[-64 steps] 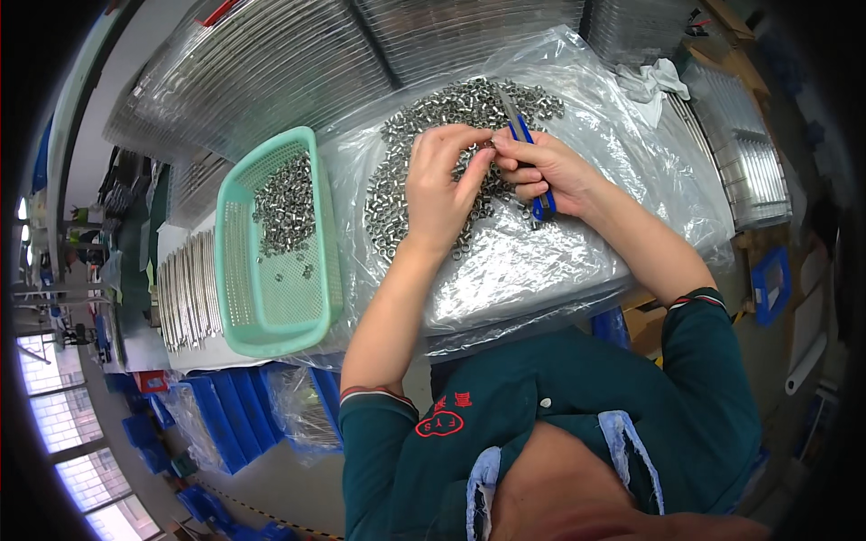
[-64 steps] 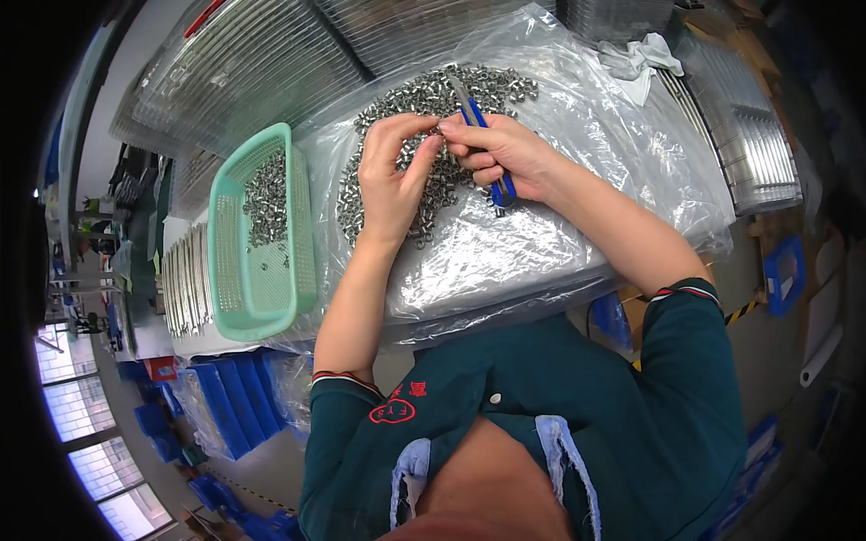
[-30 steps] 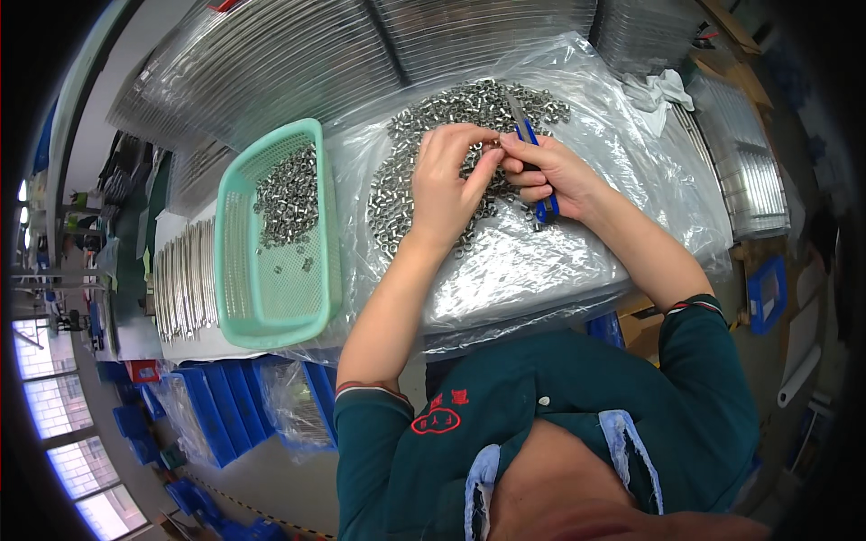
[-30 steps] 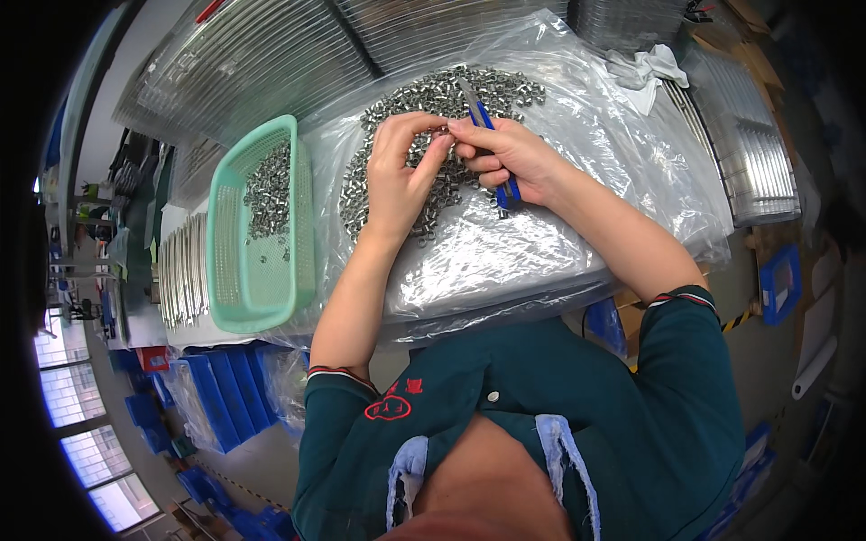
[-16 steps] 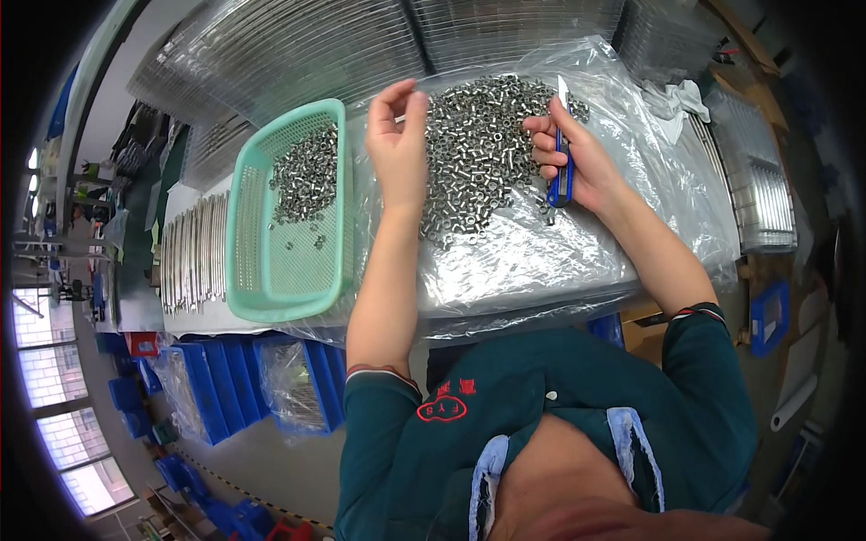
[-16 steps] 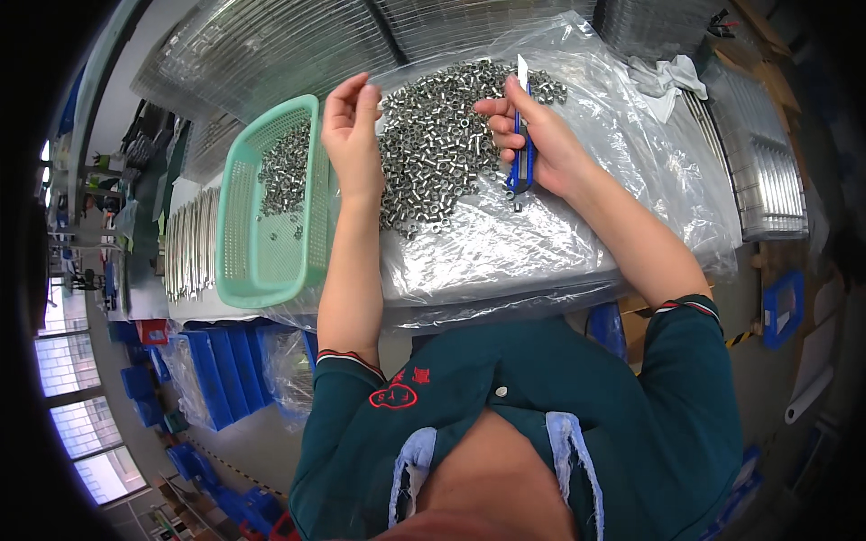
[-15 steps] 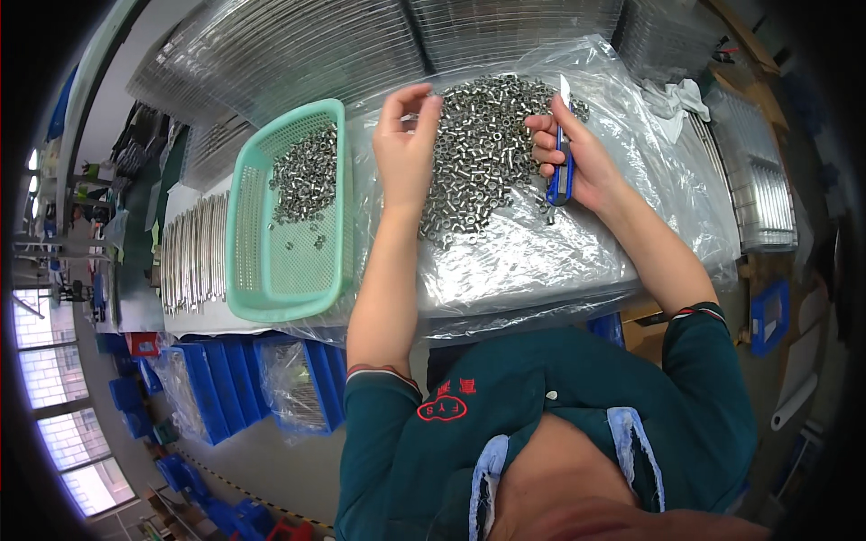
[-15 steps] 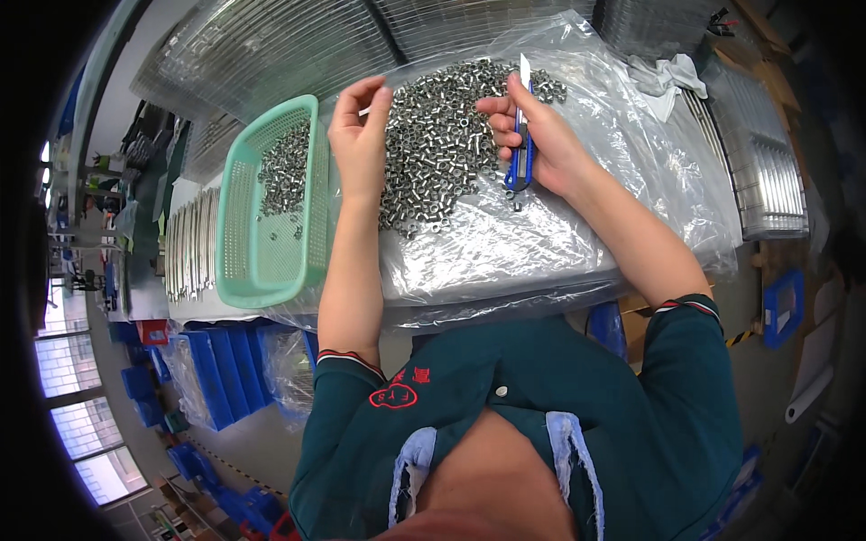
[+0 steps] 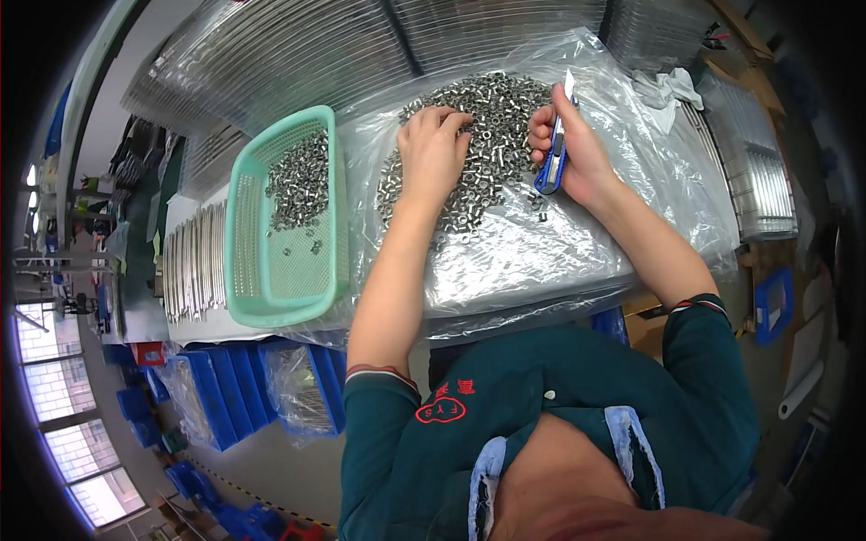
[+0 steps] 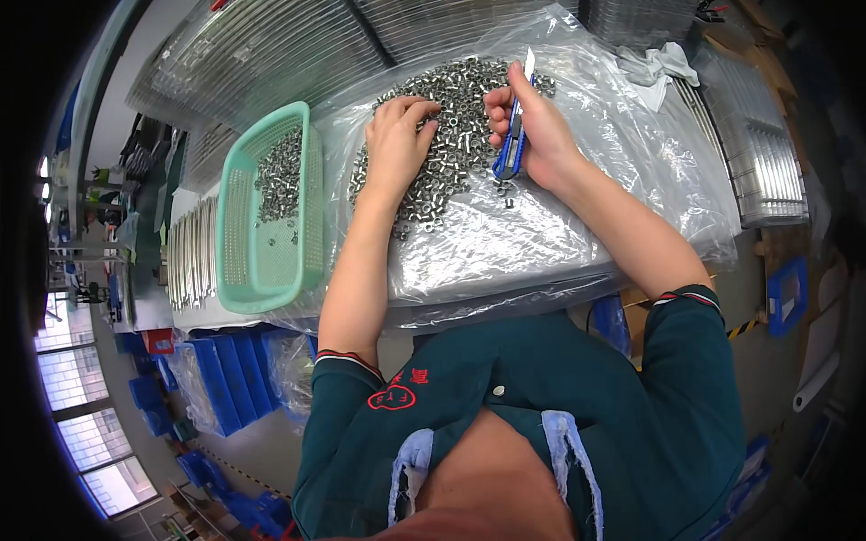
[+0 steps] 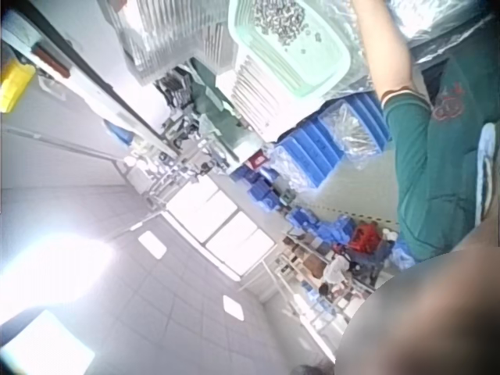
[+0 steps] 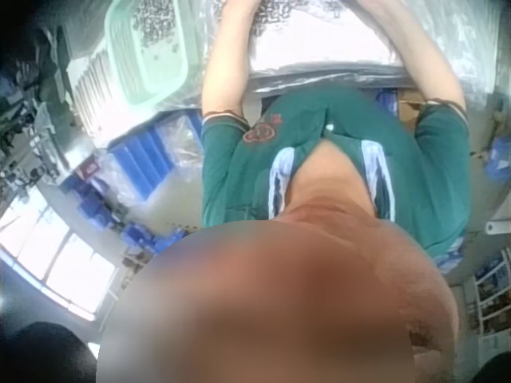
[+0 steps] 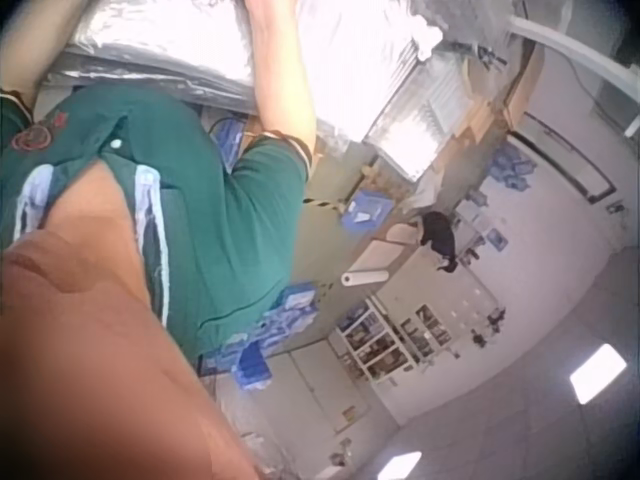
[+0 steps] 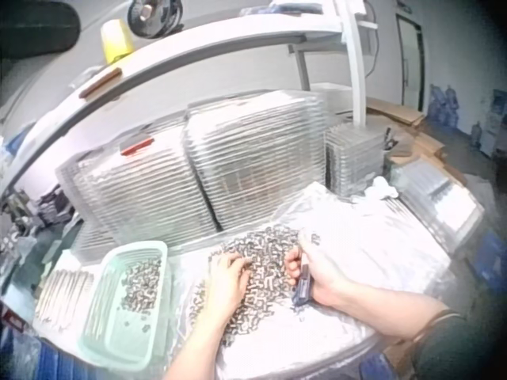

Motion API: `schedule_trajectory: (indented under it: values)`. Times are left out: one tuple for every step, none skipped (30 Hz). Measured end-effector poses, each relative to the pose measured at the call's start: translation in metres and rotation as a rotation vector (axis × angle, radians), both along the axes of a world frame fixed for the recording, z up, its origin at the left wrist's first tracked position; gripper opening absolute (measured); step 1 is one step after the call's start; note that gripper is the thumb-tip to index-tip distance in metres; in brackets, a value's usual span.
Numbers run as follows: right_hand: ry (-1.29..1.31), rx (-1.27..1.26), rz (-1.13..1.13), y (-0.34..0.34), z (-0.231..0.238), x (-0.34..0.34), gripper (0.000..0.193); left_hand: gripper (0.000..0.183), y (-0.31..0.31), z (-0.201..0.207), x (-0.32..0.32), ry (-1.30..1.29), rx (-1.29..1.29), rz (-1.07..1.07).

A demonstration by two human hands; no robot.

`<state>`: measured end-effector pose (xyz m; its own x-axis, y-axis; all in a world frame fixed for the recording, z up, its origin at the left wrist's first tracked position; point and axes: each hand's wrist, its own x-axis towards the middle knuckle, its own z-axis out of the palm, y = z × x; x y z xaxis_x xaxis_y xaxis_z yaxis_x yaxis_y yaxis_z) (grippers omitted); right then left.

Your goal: Processing and sorting small metal clips on a workbench using a hand tool.

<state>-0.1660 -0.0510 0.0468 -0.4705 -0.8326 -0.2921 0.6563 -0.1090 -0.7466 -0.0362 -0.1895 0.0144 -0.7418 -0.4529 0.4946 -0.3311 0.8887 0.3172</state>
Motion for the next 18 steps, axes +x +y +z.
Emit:
schedule_trajectory:
  values:
    - [0.001, -0.001, -0.004, 0.0, 0.0, -0.001, 0.044, 0.018, 0.0, 0.0, -0.001, -0.015, 0.056, 0.002]
    - [-0.004, 0.002, 0.008, 0.0, -0.001, -0.001, 0.044, 0.018, -0.001, 0.001, -0.001, -0.014, 0.056, -0.002]
    - [-0.009, 0.005, 0.019, 0.0, -0.002, -0.002, 0.044, 0.016, -0.001, 0.002, 0.0, -0.014, 0.055, -0.005]
    - [-0.009, 0.005, 0.018, 0.0, -0.002, -0.002, 0.044, 0.014, -0.001, 0.002, 0.001, -0.015, 0.054, -0.005]
    - [-0.013, 0.005, 0.044, 0.0, -0.002, -0.001, 0.043, 0.014, -0.002, 0.002, 0.002, -0.016, 0.054, -0.005]
    - [-0.018, 0.006, 0.07, 0.0, -0.002, -0.001, 0.042, 0.013, -0.002, 0.003, 0.003, -0.005, 0.032, -0.015]
    - [-0.017, 0.007, 0.068, 0.0, -0.001, 0.0, 0.042, 0.013, -0.002, 0.004, 0.003, 0.007, 0.011, -0.025]
    - [-0.008, 0.01, 0.092, 0.0, 0.0, 0.001, 0.039, 0.013, -0.001, 0.005, 0.002, 0.008, 0.012, -0.026]
    - [0.001, 0.012, 0.116, 0.0, 0.001, 0.002, 0.036, 0.013, 0.0, 0.008, 0.001, 0.095, 0.027, -0.052]
    - [0.003, 0.012, 0.113, 0.0, 0.002, 0.002, 0.036, 0.013, 0.001, 0.012, -0.001, 0.183, 0.042, -0.08]
    - [0.03, 0.014, 0.173, 0.001, 0.003, 0.003, 0.032, 0.013, 0.003, 0.017, -0.003, 0.185, 0.043, -0.084]
    - [0.058, 0.015, 0.234, 0.001, 0.003, 0.003, 0.028, 0.014, 0.008, 0.022, -0.003, 0.28, 0.065, -0.139]
    - [0.028, -0.007, 0.269, 0.002, 0.001, 0.003, 0.022, 0.014, 0.013, 0.026, -0.003, 0.375, 0.088, -0.196]
    - [0.029, -0.006, 0.262, 0.002, 0.0, 0.004, 0.022, 0.014, 0.016, 0.027, -0.002, 0.376, 0.09, -0.202]
    - [0.021, 0.002, 0.289, 0.002, -0.001, 0.005, 0.02, 0.014, 0.019, 0.028, -0.001, 0.382, 0.076, -0.238]
    - [0.013, 0.011, 0.319, 0.001, -0.001, 0.007, 0.019, 0.015, 0.021, 0.028, -0.001, 0.388, 0.061, -0.269]
    - [-0.024, -0.005, 0.328, 0.002, -0.001, 0.006, 0.017, 0.017, 0.021, 0.027, -0.002, 0.403, 0.063, -0.283]
    - [-0.023, -0.002, 0.326, 0.003, -0.001, 0.005, 0.017, 0.017, 0.023, 0.029, -0.002, 0.405, 0.066, -0.284]
